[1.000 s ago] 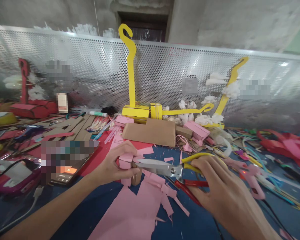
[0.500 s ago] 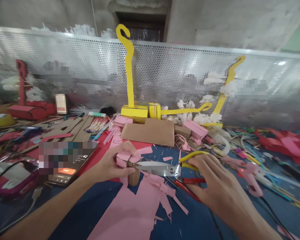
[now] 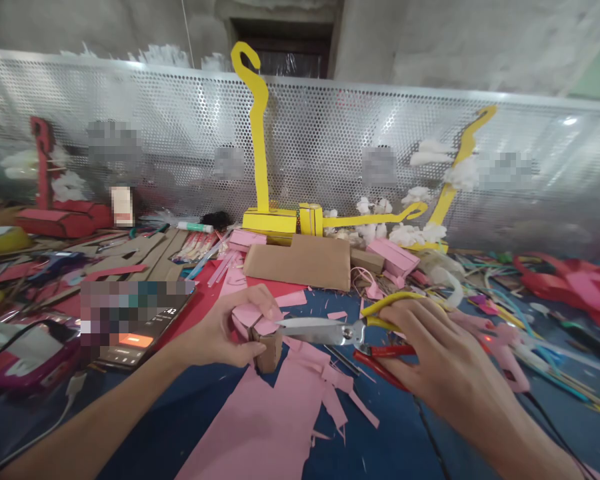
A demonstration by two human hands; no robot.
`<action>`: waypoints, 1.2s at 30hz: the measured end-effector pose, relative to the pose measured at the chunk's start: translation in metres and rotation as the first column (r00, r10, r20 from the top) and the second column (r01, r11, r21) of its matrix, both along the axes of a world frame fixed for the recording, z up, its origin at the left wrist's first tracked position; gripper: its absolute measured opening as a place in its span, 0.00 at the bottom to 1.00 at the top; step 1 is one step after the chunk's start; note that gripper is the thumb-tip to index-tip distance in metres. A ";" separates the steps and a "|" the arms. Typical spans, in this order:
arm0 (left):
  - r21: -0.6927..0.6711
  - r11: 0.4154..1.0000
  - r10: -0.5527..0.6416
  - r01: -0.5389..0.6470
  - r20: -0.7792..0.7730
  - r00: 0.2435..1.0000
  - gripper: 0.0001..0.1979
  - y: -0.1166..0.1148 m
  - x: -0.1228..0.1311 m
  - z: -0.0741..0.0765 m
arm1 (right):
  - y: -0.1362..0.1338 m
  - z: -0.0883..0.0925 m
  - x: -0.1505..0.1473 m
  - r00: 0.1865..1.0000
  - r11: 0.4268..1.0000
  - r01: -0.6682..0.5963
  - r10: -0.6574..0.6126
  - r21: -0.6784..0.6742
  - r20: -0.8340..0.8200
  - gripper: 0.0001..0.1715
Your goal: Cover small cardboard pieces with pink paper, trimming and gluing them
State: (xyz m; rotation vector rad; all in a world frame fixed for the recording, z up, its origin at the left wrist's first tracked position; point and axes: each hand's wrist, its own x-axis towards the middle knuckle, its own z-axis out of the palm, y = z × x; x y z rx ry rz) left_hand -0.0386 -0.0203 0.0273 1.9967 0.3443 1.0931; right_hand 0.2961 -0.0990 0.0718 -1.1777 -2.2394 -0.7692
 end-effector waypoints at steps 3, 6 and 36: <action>-0.026 0.999 -0.027 0.026 -0.022 0.999 0.18 0.001 -0.002 -0.001 | 0.000 0.001 -0.002 1.000 1.000 -0.014 0.014 0.023 0.011 0.11; -0.025 0.999 -0.038 0.037 -0.028 0.999 0.16 0.001 -0.002 0.000 | 0.000 0.002 -0.007 0.999 0.999 -0.026 0.025 0.048 0.020 0.10; -0.077 0.990 -0.117 0.119 0.034 0.993 0.16 -0.002 0.001 0.004 | 0.001 0.003 -0.024 0.989 0.989 -0.148 0.148 0.016 0.012 0.07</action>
